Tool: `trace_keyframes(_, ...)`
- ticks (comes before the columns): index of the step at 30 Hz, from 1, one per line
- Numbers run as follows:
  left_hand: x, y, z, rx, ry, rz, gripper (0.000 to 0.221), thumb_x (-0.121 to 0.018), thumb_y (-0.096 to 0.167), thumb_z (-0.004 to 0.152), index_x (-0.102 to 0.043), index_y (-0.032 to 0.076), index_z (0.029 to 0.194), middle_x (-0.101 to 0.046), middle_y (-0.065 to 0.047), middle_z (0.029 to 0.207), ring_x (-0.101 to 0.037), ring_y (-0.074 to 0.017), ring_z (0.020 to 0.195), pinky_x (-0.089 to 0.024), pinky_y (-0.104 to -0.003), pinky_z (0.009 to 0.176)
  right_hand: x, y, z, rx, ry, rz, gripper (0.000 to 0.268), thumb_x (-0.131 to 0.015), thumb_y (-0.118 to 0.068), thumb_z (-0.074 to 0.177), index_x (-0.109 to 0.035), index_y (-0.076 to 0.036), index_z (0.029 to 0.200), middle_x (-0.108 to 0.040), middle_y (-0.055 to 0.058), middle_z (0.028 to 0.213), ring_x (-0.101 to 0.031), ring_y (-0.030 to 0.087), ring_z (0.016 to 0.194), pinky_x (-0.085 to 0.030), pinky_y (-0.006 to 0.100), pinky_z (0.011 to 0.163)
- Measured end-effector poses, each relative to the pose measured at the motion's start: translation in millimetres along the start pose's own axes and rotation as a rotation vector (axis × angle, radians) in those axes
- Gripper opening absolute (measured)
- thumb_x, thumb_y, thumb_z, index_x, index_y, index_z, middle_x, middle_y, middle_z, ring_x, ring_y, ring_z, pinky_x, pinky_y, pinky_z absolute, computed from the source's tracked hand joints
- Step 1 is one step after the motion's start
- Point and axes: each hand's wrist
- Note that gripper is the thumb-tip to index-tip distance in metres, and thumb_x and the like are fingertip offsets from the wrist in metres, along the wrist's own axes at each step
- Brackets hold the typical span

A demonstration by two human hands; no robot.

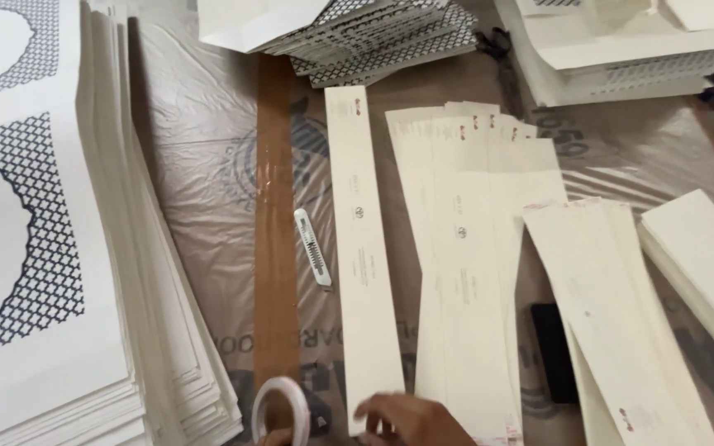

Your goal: Applying double-sided adhesive strips to paper labels or inserts on a work table.

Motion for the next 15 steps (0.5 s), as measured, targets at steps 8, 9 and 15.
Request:
trace_keyframes(8, 217, 211, 248, -0.125, 0.082, -0.336, 0.018, -0.061, 0.002, 0.078, -0.054, 0.005, 0.094, -0.053, -0.011, 0.083, -0.053, -0.0305, 0.078, -0.043, -0.043, 0.071, 22, -55, -26, 0.289, 0.798, 0.253, 0.062, -0.091, -0.015, 0.071, -0.066, -0.007, 0.127, -0.071, 0.008, 0.115, -0.069, 0.019, 0.088, -0.059, 0.032, 0.072)
trace_keyframes(9, 219, 216, 249, -0.111, 0.076, -0.34, 0.018, -0.061, 0.002, 0.078, -0.054, 0.005, 0.094, -0.053, -0.011, 0.083, -0.053, -0.0305, 0.078, -0.043, -0.043, 0.071, 20, -55, -27, 0.279, 0.788, 0.256, 0.062, -0.091, -0.015, 0.071, -0.066, -0.007, 0.127, -0.071, 0.008, 0.115, -0.069, 0.019, 0.088, -0.059, 0.032, 0.072)
trace_keyframes(15, 217, 230, 244, -0.12, -0.002, -0.408, 0.033, -0.059, 0.0, 0.071, -0.057, -0.003, 0.104, -0.053, -0.01, 0.08, -0.048, -0.0276, 0.067, -0.041, -0.042, 0.064, 9, -59, -32, 0.353, 0.854, 0.206, 0.057, -0.091, -0.017, 0.074, -0.069, -0.009, 0.127, -0.07, 0.008, 0.122, -0.071, 0.018, 0.102, -0.061, 0.029, 0.077)
Point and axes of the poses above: each hand's wrist, its own z-axis towards the middle knuckle, its own x-axis out of the back of the hand, y = z × x
